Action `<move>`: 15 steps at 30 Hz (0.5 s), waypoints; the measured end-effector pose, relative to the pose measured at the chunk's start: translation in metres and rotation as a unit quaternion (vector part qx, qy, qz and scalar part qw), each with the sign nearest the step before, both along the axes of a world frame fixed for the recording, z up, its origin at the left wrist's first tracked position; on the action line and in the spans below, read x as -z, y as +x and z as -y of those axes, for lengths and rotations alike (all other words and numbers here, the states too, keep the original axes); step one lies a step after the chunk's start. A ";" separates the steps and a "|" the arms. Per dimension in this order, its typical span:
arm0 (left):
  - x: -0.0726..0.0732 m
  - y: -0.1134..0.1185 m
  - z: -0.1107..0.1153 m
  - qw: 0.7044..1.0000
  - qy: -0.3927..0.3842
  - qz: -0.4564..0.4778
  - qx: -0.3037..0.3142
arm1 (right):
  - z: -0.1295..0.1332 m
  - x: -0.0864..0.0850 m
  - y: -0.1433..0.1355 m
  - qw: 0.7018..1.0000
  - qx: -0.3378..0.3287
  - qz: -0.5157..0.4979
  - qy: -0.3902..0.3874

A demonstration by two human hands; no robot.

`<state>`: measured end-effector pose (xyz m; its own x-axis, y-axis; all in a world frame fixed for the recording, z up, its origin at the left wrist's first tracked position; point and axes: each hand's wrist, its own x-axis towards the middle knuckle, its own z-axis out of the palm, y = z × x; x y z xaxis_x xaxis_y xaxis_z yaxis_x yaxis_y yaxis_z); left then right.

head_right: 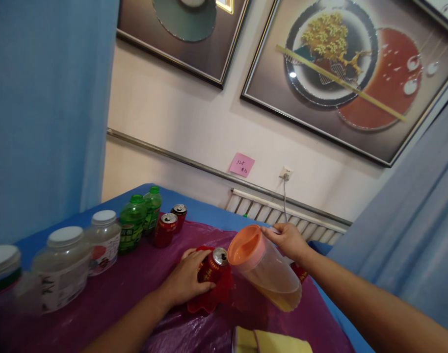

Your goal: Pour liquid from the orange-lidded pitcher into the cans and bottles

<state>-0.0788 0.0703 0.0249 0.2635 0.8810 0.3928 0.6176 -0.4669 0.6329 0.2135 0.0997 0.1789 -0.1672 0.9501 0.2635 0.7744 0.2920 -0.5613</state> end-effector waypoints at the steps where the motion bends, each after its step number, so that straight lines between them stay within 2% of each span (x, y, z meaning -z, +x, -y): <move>1: 0.000 0.000 0.000 1.000 -0.001 0.000 0.001 | 0.000 0.000 0.000 1.000 0.000 0.001 0.003; 15: 0.002 0.000 0.000 1.000 0.002 0.001 -0.011 | 0.001 0.001 -0.003 1.000 0.002 0.000 0.007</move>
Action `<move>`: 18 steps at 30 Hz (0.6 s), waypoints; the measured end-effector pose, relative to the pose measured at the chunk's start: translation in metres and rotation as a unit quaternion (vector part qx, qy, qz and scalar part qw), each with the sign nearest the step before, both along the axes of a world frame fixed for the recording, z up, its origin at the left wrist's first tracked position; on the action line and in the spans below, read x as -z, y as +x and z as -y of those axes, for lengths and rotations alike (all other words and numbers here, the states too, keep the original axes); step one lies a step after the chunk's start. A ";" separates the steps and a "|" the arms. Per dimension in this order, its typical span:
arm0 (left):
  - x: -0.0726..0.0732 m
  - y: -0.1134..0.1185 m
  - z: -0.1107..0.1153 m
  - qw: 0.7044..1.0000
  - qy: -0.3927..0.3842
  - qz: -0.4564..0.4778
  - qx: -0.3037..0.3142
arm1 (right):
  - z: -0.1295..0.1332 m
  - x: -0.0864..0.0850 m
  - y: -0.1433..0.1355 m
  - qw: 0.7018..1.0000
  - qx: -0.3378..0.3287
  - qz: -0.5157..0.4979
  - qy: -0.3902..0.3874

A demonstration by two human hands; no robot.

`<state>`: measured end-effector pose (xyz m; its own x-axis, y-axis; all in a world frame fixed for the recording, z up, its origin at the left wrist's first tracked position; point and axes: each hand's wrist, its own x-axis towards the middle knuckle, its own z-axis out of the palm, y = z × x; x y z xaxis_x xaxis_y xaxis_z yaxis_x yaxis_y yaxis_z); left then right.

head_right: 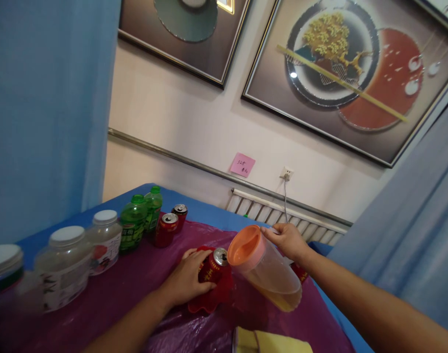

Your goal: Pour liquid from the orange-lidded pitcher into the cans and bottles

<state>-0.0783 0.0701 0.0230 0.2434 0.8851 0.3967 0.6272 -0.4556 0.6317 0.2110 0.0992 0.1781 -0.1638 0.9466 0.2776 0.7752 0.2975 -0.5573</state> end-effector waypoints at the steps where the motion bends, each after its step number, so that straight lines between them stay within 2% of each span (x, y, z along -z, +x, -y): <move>1: 0.000 0.000 0.000 1.000 0.001 0.000 0.000 | 0.000 0.000 0.000 1.000 -0.001 -0.003 0.000; 18: -0.004 0.000 0.002 1.000 -0.014 -0.008 0.008 | -0.001 0.001 0.000 1.000 -0.003 -0.009 -0.010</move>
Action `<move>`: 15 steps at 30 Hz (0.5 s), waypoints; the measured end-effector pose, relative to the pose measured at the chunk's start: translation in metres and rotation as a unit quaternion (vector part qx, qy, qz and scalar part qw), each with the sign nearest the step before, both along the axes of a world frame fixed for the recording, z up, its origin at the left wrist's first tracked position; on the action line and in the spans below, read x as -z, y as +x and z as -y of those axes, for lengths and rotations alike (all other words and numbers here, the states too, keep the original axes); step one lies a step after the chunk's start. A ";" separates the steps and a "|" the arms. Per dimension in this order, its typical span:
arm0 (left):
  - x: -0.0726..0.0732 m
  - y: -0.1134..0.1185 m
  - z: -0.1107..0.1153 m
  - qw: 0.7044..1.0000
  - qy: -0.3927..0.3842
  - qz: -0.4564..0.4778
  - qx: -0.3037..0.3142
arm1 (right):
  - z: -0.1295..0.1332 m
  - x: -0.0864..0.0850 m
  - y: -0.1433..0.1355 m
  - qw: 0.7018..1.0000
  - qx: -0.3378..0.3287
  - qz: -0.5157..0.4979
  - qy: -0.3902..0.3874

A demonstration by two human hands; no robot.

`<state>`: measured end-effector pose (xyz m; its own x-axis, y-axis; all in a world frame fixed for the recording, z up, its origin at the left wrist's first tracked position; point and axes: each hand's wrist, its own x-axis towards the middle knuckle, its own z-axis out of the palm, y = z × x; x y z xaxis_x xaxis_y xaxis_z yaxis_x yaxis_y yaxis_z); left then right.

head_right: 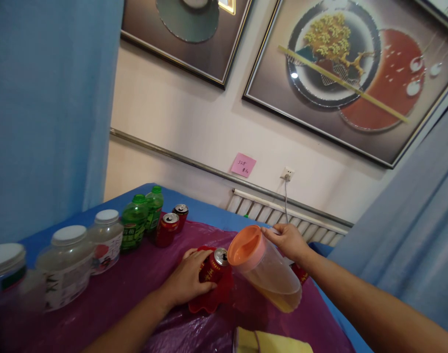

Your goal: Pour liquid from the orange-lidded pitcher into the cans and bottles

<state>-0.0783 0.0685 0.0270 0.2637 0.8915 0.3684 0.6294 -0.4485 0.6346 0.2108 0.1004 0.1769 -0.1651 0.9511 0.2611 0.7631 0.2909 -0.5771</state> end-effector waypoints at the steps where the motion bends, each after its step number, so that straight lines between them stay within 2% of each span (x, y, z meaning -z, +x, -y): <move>1: 0.000 0.000 0.000 1.000 0.000 0.001 0.001 | 0.000 0.000 0.000 1.000 0.002 0.000 0.000; 15: 0.004 0.000 -0.001 1.000 0.012 0.003 -0.003 | 0.000 0.001 0.000 1.000 0.000 -0.005 0.017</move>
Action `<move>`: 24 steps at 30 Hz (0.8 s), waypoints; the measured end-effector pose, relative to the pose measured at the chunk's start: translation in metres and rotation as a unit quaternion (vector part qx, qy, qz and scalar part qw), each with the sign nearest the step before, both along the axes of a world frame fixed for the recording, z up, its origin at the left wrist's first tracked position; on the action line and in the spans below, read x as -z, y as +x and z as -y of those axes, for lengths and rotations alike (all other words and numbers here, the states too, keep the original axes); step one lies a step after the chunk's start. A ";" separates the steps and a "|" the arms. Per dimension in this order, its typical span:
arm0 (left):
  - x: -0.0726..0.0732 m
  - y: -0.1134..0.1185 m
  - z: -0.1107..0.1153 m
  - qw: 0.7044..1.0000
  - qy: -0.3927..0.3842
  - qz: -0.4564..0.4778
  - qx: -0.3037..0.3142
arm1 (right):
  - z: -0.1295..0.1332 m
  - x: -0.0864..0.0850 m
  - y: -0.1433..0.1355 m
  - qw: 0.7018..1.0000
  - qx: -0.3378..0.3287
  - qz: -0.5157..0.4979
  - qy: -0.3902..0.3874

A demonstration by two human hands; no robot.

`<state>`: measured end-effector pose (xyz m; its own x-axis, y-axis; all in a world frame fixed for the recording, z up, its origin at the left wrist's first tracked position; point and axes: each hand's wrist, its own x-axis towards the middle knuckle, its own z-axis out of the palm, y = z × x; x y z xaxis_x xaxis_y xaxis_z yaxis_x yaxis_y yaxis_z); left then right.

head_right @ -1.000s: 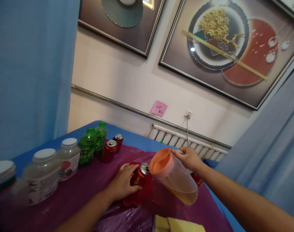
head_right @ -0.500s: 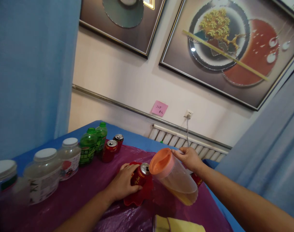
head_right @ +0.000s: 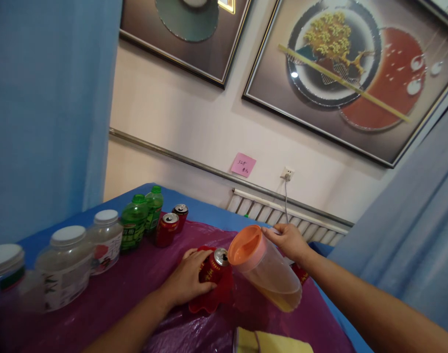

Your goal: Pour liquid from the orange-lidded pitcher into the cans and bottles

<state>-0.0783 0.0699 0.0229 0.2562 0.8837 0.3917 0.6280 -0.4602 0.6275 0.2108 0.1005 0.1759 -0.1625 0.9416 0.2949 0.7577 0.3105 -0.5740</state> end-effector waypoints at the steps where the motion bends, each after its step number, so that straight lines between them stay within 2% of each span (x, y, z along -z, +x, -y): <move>1: 0.001 0.000 0.000 1.000 0.003 0.001 0.000 | -0.001 0.000 0.001 1.000 -0.002 -0.002 -0.001; 24: -0.002 0.001 0.001 1.000 -0.006 0.000 0.008 | 0.000 0.001 0.003 1.000 0.001 0.013 0.000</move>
<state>-0.0777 0.0693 0.0251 0.2707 0.8843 0.3804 0.6202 -0.4624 0.6336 0.2137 0.1009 0.1754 -0.1681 0.9417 0.2913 0.7736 0.3092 -0.5532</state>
